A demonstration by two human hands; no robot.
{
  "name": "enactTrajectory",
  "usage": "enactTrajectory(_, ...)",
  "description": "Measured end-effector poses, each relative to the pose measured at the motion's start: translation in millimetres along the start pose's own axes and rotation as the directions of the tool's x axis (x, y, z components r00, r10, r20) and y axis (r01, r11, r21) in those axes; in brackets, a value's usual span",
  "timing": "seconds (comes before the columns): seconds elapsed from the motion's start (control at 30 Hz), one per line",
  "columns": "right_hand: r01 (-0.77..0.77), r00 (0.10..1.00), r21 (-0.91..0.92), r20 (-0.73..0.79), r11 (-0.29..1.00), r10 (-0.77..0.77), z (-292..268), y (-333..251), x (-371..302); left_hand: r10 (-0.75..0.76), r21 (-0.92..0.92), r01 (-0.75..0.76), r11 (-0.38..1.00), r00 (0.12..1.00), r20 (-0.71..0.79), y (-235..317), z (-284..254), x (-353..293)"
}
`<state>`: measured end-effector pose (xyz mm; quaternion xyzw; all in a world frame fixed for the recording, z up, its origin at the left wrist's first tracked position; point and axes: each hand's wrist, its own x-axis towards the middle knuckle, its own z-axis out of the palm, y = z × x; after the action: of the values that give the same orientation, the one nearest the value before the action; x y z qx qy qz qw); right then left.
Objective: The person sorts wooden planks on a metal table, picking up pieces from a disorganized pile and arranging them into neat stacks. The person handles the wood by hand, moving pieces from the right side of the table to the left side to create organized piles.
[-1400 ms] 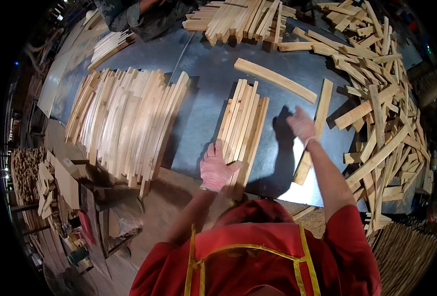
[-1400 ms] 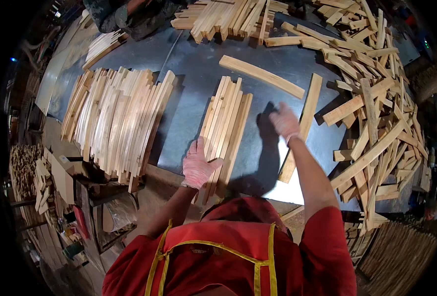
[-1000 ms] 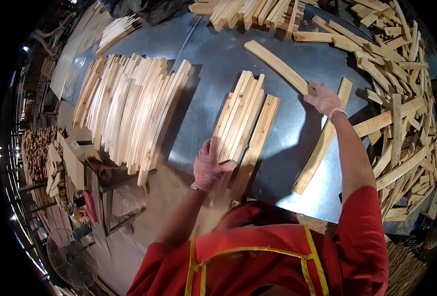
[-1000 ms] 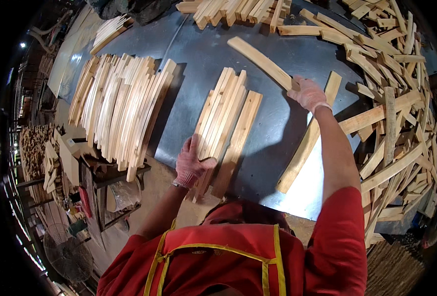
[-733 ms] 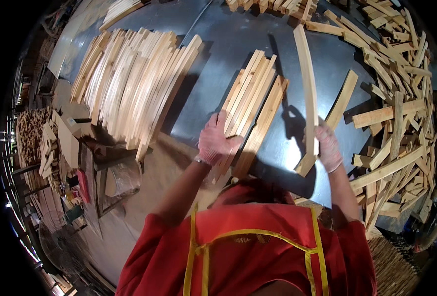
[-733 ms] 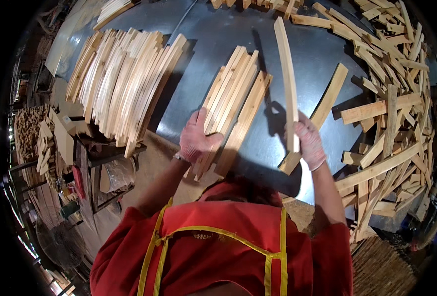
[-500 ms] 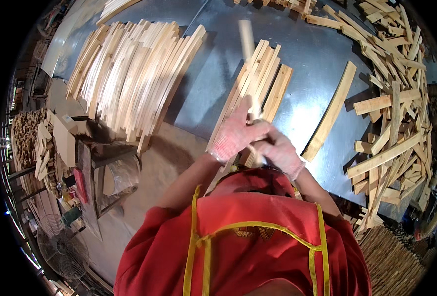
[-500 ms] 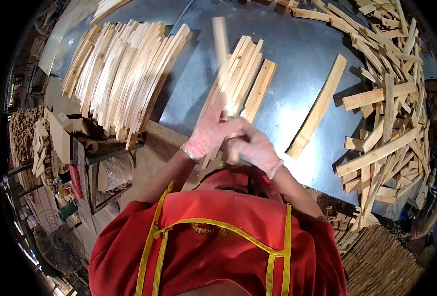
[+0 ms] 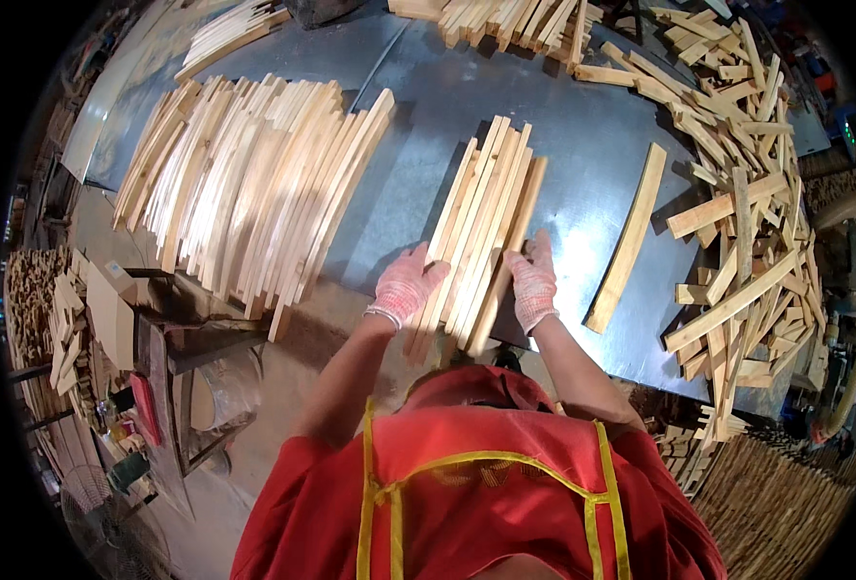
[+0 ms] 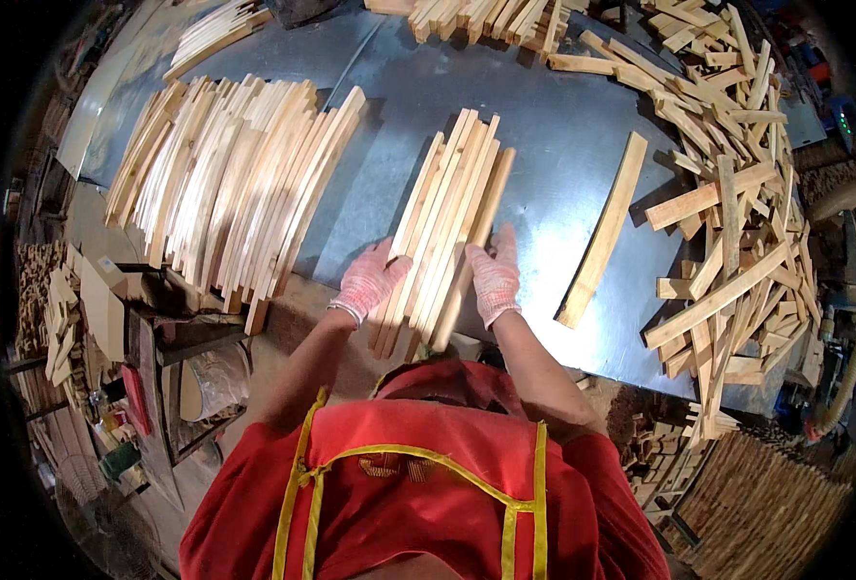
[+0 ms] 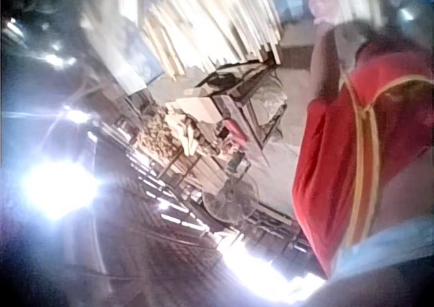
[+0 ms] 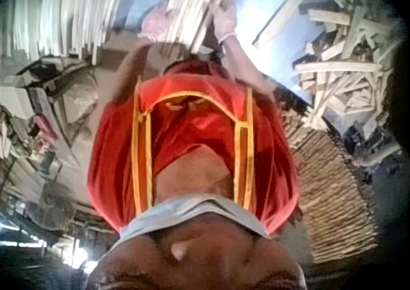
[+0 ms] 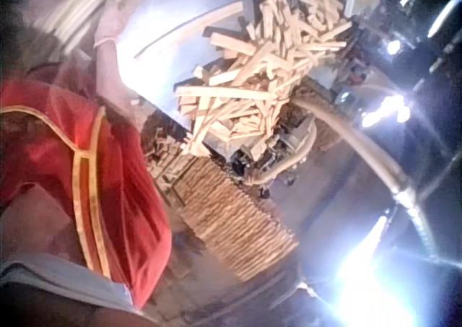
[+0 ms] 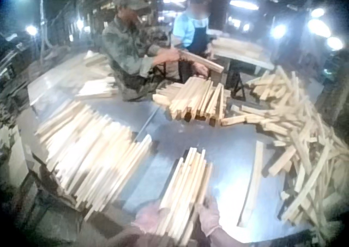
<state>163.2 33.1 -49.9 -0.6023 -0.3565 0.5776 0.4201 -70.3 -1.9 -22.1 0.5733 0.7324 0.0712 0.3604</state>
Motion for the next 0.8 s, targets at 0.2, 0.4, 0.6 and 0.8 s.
enactTrajectory(0.2,0.161,0.981,-0.614,0.184,0.773,-0.058,-9.5,-24.3,3.4,0.181,0.208,-0.126,0.97,0.946,-0.268,37.0,2.8,-25.2)
enactTrajectory(0.4,0.432,0.902,-0.673,0.316,0.6,-0.294,-34.3,-87.3,107.6,0.414,0.342,-0.292,0.893,0.83,-0.374,62.4,33.7,-42.4)
enactTrajectory(0.6,0.507,0.861,-0.794,0.483,0.336,-0.159,-17.1,-143.1,186.5,0.391,0.375,-0.288,0.881,0.89,-0.235,73.6,30.1,-43.9)
enactTrajectory(0.8,0.67,0.743,-0.633,0.565,0.389,-0.359,-62.4,-180.3,89.0,0.433,0.388,-0.291,0.875,0.827,-0.358,84.7,46.1,-40.3)
